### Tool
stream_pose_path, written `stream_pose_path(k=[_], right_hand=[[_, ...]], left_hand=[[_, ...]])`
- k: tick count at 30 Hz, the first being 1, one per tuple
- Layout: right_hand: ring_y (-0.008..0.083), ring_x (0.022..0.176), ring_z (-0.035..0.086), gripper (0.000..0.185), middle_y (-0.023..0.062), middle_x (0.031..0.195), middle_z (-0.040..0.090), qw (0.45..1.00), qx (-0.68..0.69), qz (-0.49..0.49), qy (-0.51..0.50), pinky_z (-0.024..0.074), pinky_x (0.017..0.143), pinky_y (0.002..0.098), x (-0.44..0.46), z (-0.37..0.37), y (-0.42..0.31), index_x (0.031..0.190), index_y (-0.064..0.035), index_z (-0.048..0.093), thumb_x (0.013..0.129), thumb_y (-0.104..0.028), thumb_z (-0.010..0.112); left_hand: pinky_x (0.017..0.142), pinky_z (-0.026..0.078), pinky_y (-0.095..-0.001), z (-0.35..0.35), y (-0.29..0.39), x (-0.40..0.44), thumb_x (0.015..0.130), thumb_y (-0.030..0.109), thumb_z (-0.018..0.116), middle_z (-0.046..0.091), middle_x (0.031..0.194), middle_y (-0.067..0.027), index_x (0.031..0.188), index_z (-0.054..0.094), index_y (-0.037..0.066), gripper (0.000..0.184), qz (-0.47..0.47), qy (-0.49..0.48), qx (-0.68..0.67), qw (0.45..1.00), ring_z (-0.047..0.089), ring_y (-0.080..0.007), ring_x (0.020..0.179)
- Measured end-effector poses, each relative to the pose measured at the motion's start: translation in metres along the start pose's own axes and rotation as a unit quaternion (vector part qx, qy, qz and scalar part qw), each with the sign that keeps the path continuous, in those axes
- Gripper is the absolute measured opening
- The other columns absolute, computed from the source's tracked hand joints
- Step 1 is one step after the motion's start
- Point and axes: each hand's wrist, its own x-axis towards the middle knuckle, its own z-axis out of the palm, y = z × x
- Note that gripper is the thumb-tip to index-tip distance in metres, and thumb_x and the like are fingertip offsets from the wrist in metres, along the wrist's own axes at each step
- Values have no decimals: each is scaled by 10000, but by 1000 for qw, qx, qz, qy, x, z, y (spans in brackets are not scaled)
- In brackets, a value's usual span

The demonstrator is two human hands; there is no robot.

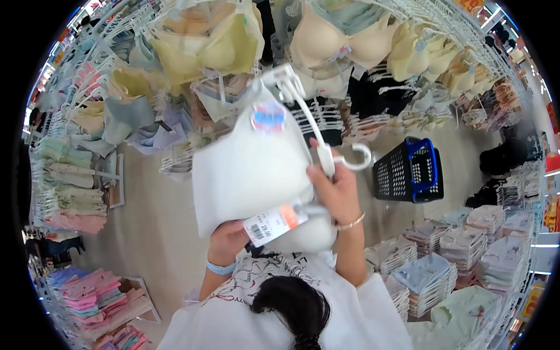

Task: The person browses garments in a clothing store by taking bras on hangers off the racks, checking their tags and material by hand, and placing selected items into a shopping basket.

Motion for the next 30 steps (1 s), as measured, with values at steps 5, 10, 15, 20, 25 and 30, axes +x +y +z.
stream_pose_path(k=[5, 10, 15, 20, 25, 30], right_hand=[[30, 657, 399, 310, -48, 753, 490, 985, -138, -39, -100, 362, 590, 172, 29, -6, -19, 1041, -29, 516, 753, -138, 555], [49, 650, 425, 275, -4, 717, 524, 939, -238, -102, -225, 375, 590, 193, 47, -3, -41, 996, -16, 531, 758, -153, 546], [81, 566, 398, 286, 39, 620, 492, 858, -390, -172, -286, 360, 520, 223, 52, 2, -64, 946, 1, 534, 761, -217, 550], [74, 531, 387, 272, 18, 575, 471, 873, -361, -161, -285, 342, 485, 219, 44, 5, -75, 913, 1, 550, 757, -222, 555], [56, 525, 383, 249, 1, 562, 462, 884, -313, -177, -298, 332, 476, 211, 41, 5, -70, 884, 0, 565, 756, -214, 558], [50, 527, 384, 231, -11, 575, 477, 892, -305, -163, -291, 332, 478, 201, 42, 1, -59, 871, -8, 578, 768, -213, 547]], left_hand=[[899, 321, -320, 24, -3, -9, 686, -35, 516, 406, 1167, -111, 1187, 305, -23, 544, -46, -135, 158, 977, 400, -211, 1074], [901, 317, -315, 47, -5, -14, 706, -7, 513, 421, 1158, -128, 1176, 319, -52, 511, -108, -201, 276, 934, 417, -214, 1061], [875, 348, -298, 43, -18, -25, 742, 23, 491, 462, 1110, -107, 1168, 340, -31, 455, -197, -150, 196, 949, 441, -195, 1031], [839, 374, -275, 43, -20, -35, 739, 33, 514, 483, 1076, -89, 1136, 385, -24, 421, -222, -90, 228, 944, 471, -163, 971], [823, 381, -265, 47, -24, -41, 733, 40, 534, 500, 1047, -80, 1107, 421, -21, 395, -139, -99, 285, 943, 478, -150, 948], [821, 380, -261, 49, -26, -46, 736, 54, 541, 502, 1045, -77, 1104, 424, -22, 393, -114, -98, 296, 943, 476, -147, 948]])
